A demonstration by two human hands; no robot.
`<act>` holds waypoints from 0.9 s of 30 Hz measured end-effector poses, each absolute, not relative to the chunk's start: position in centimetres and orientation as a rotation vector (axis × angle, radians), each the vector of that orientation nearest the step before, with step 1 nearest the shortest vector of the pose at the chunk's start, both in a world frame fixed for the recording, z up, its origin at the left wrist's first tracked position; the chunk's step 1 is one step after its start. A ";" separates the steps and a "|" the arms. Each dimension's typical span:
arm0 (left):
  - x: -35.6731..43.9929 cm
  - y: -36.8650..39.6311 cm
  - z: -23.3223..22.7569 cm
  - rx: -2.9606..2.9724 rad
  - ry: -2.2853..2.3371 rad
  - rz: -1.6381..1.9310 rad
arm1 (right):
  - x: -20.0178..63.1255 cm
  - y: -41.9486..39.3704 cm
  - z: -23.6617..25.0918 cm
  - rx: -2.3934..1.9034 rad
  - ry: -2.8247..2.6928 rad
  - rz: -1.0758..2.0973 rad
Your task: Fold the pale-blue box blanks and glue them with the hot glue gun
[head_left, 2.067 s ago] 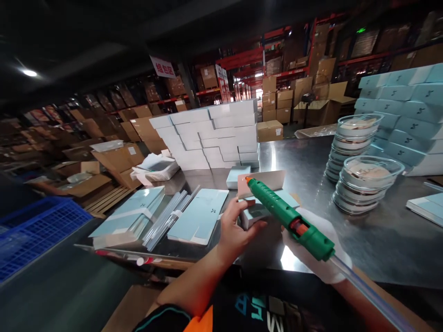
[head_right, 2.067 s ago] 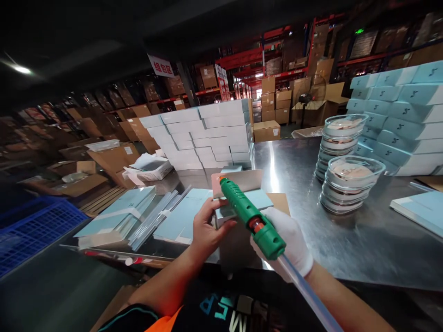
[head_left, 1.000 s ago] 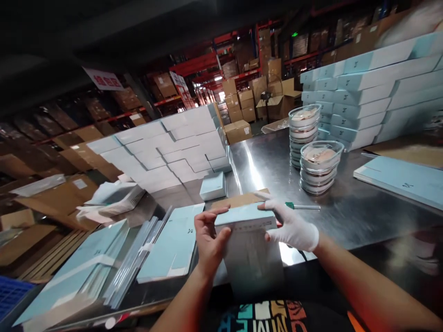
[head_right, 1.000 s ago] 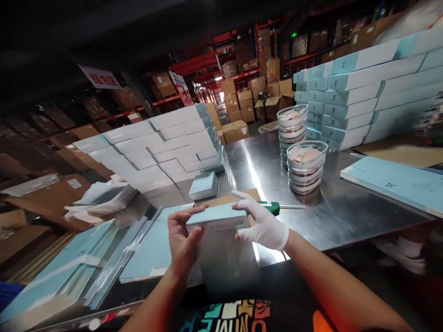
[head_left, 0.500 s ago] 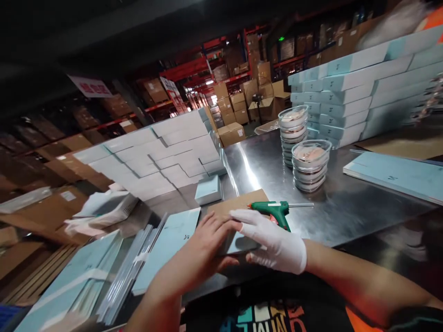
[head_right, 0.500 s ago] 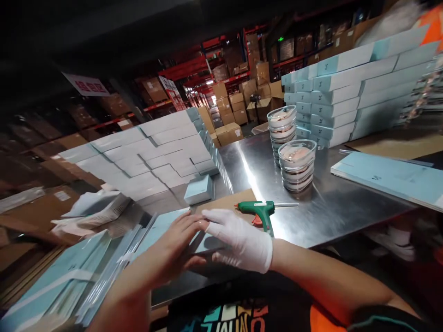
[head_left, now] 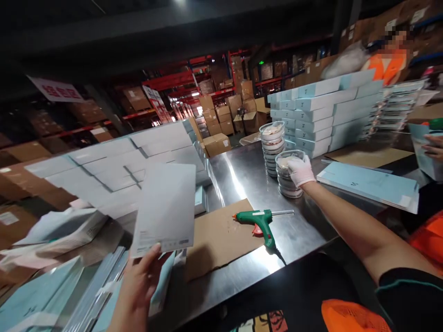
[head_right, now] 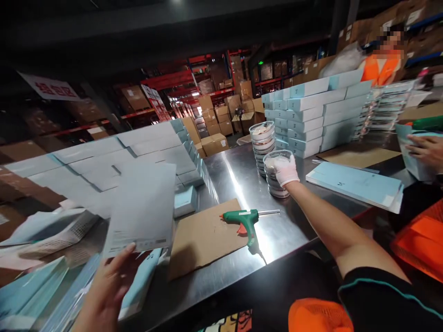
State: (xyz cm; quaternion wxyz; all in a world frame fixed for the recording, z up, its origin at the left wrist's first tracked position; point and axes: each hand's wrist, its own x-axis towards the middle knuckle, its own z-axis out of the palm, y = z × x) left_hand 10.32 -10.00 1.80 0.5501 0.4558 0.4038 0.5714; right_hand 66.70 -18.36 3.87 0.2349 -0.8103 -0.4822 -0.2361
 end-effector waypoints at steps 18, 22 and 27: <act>14.0 -11.6 -4.5 1.313 0.953 1.099 | 64.7 -22.3 10.4 -1.683 -1.040 -0.624; 15.0 -11.7 -6.0 1.375 0.966 1.099 | 58.6 -24.5 11.9 -1.434 -1.041 -0.484; 16.1 -11.6 -8.1 1.424 0.924 1.005 | 49.5 -27.9 13.3 -1.107 -1.308 0.104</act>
